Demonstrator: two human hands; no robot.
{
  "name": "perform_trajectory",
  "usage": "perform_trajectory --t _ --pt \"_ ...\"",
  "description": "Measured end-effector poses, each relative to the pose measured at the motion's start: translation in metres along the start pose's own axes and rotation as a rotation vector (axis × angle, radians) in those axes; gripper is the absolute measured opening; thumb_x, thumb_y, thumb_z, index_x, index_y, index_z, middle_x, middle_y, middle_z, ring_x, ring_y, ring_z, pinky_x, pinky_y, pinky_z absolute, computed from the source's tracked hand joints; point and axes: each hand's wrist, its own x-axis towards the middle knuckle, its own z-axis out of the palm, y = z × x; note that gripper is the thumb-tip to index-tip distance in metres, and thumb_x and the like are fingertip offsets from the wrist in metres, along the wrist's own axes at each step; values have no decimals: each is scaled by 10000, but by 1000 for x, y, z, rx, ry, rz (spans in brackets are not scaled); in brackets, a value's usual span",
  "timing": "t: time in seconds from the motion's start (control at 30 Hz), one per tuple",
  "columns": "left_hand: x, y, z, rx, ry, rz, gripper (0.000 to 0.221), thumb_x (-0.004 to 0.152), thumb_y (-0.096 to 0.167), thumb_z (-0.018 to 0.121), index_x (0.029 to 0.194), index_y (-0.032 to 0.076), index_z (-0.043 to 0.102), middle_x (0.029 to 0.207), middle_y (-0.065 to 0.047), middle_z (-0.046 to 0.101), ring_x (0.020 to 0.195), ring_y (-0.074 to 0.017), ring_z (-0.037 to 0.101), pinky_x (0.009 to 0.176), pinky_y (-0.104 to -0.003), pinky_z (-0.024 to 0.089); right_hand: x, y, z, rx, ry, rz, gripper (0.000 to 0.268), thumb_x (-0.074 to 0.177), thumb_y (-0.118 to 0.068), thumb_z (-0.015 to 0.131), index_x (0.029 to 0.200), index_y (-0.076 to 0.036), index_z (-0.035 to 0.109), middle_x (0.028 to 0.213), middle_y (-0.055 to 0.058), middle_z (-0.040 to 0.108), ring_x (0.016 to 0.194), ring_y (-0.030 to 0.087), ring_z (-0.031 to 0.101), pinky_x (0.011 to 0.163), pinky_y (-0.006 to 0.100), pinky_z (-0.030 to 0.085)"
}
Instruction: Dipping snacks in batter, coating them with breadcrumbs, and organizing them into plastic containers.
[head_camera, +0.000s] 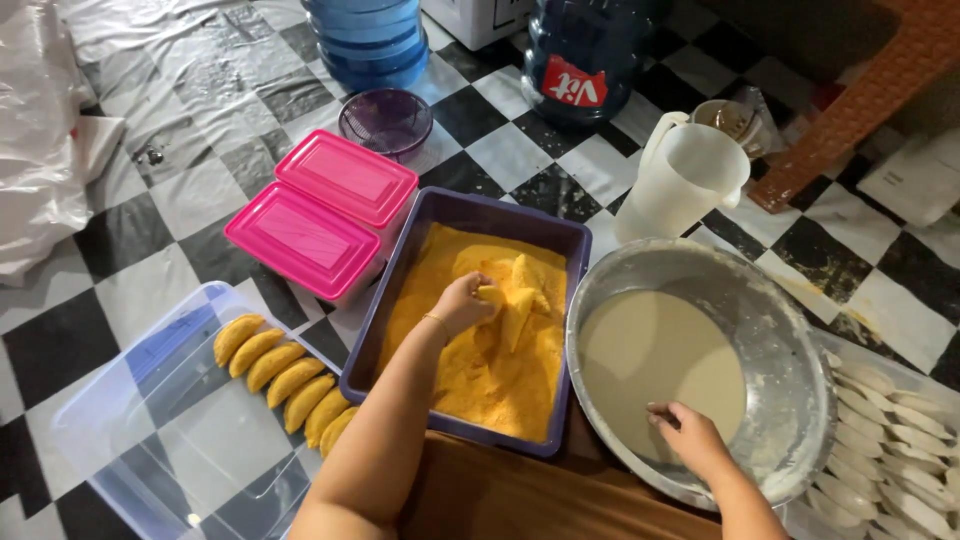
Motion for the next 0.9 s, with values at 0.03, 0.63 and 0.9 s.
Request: perform_trajectory --t 0.03,0.63,0.9 --pt "-3 -11 -4 81 3 84 423 742 48 708 1157 103 655 1037 -82 684 934 -225 661 837 -314 565 1 0 0 1 -4 -4 294 910 -210 722 1178 -110 794 1063 20 847 940 165 771 877 276 577" --pt "-100 -27 -73 471 623 284 566 766 187 732 1305 180 560 1050 -118 750 951 -374 691 819 -475 533 19 32 7 -228 39 -87 336 909 -318 704 1191 -173 814 1071 -9 858 911 189 780 841 285 570" --pt "-164 -124 -242 -251 937 233 463 875 109 748 1291 77 547 1129 -150 680 913 -213 716 777 -276 604 112 153 37 -170 111 -198 292 847 -245 803 1073 -79 883 1014 81 872 1009 209 783 929 304 565"
